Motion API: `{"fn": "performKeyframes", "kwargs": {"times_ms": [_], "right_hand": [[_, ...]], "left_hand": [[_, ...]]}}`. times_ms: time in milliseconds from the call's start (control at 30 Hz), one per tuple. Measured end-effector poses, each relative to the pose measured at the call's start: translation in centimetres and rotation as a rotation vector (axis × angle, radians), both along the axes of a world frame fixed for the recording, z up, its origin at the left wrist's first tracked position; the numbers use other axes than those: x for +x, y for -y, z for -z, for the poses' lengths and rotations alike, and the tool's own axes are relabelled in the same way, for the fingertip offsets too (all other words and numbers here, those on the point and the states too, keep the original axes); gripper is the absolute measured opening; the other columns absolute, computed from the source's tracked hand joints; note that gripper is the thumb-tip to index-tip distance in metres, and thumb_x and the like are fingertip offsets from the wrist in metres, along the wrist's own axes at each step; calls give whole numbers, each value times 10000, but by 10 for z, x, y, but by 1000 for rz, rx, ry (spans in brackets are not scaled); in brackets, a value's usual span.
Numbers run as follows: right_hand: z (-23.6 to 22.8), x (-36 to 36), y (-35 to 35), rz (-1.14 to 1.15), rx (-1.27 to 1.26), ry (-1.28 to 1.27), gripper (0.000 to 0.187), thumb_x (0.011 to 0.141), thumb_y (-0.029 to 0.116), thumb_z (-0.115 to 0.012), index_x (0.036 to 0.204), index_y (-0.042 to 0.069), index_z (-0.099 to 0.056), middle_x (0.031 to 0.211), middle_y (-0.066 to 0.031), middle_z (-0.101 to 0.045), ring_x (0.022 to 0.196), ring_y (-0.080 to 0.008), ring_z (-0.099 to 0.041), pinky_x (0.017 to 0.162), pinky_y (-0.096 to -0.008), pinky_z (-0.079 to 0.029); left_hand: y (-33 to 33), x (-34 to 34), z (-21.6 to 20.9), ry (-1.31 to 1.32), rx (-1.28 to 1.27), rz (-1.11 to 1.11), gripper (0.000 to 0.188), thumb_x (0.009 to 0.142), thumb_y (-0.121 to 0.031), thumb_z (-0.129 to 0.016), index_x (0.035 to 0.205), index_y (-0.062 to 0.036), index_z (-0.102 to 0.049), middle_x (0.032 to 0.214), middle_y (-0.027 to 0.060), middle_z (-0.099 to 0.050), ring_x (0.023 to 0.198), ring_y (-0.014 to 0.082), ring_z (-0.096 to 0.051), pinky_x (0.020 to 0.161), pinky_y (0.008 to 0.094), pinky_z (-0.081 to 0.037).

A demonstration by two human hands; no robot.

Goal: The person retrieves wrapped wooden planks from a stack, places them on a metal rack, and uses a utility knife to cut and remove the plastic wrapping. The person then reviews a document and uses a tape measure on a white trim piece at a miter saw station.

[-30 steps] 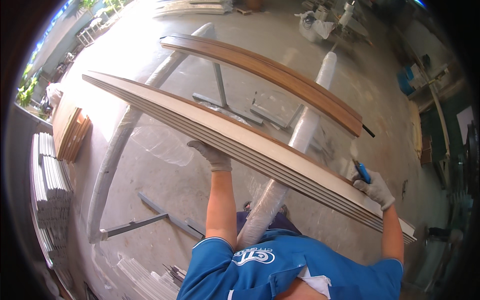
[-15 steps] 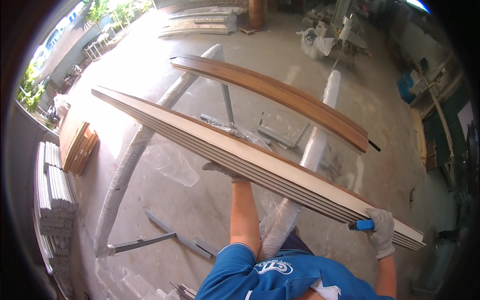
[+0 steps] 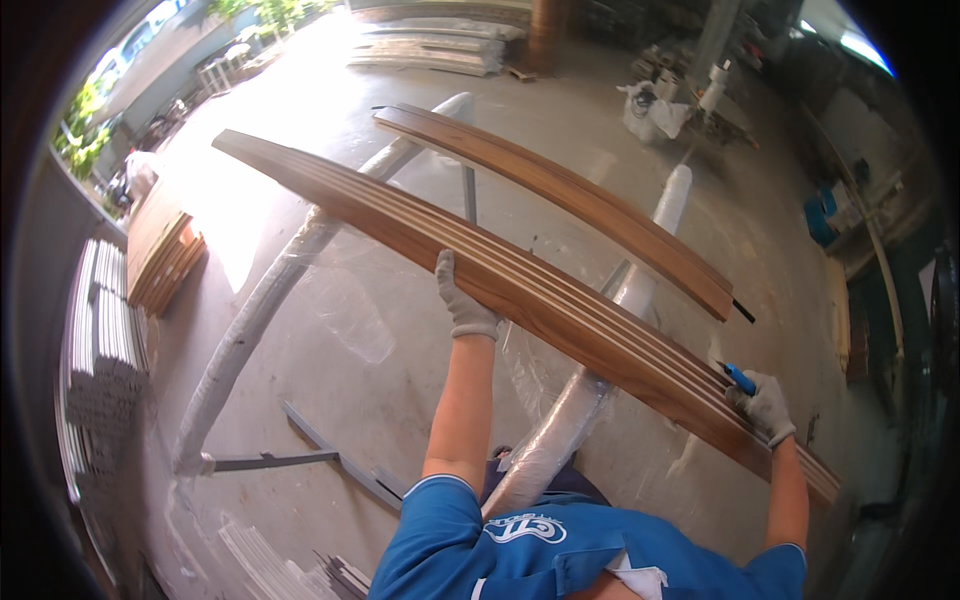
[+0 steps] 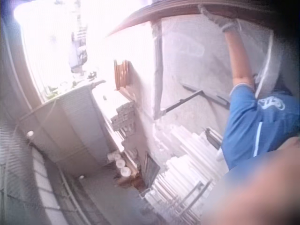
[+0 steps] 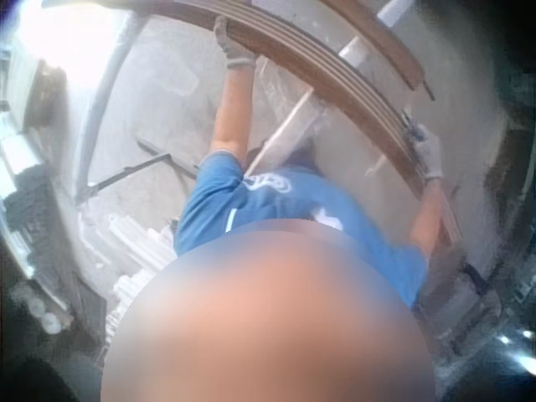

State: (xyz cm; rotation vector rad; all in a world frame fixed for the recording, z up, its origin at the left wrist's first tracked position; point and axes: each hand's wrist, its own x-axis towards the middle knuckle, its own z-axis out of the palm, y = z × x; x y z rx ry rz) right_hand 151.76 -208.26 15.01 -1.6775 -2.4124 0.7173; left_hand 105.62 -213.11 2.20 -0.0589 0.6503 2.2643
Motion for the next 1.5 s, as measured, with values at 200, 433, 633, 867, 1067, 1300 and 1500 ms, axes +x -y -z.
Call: {"fn": "performKeyframes", "kwargs": {"times_ms": [200,433,633,867,1067,1300,1500], "right_hand": [[14,19,-34,-15,-251,-128,236,843,215,-760,796,20,-636,672,9,-509,644,-112,-449,623,-300,-411],[46,37,-102,-90,-546,-221,346,877,394,-739,807,75,-625,712,55,-496,669,-83,-426,604,-278,-382],[73,52,-128,-125,-363,-145,362,921,401,-695,845,55,-622,728,35,-519,686,-95,-442,625,-297,-411],[96,52,-152,-110,-516,-56,454,894,495,-714,867,47,-647,758,38,-551,728,-89,-474,658,-293,-447],[51,39,-128,-249,-137,-21,355,872,354,-749,921,13,-665,716,-51,-584,676,-150,-514,675,-331,-463],[-6,-2,-23,35,201,-318,164,886,146,-732,947,11,-663,758,-33,-611,704,-102,-558,665,-274,-463],[35,-56,60,11,-64,-534,382,834,117,-804,1154,-5,-635,842,-21,-654,724,-85,-604,665,-225,-481]], "left_hand": [[-9,-2,-7,49,-33,24,651,822,-529,-646,1287,-83,-552,1193,139,-617,1088,311,-600,951,449,-508],[-60,-25,-15,64,-305,-34,797,750,-440,-775,1346,3,-489,1276,161,-586,1120,313,-585,997,426,-472],[-81,-13,-32,-105,-886,-105,1210,660,-433,-870,1512,54,-161,1472,262,-417,1326,379,-467,1125,402,-365],[-70,5,-50,-391,-1122,-26,1287,691,-577,-816,1561,-4,-61,1522,289,-351,1401,409,-378,1161,441,-312],[28,-9,7,-1323,-951,403,1014,797,-508,-775,1531,-11,-283,1489,210,-443,1353,351,-452,1076,422,-400],[98,41,53,-1672,-789,1125,504,827,-409,-747,1228,-127,-632,1105,165,-671,1038,328,-643,880,412,-493],[200,16,40,-2040,-1181,586,147,840,-236,-682,936,-128,-713,1022,113,-650,974,341,-621,827,472,-486]]}}
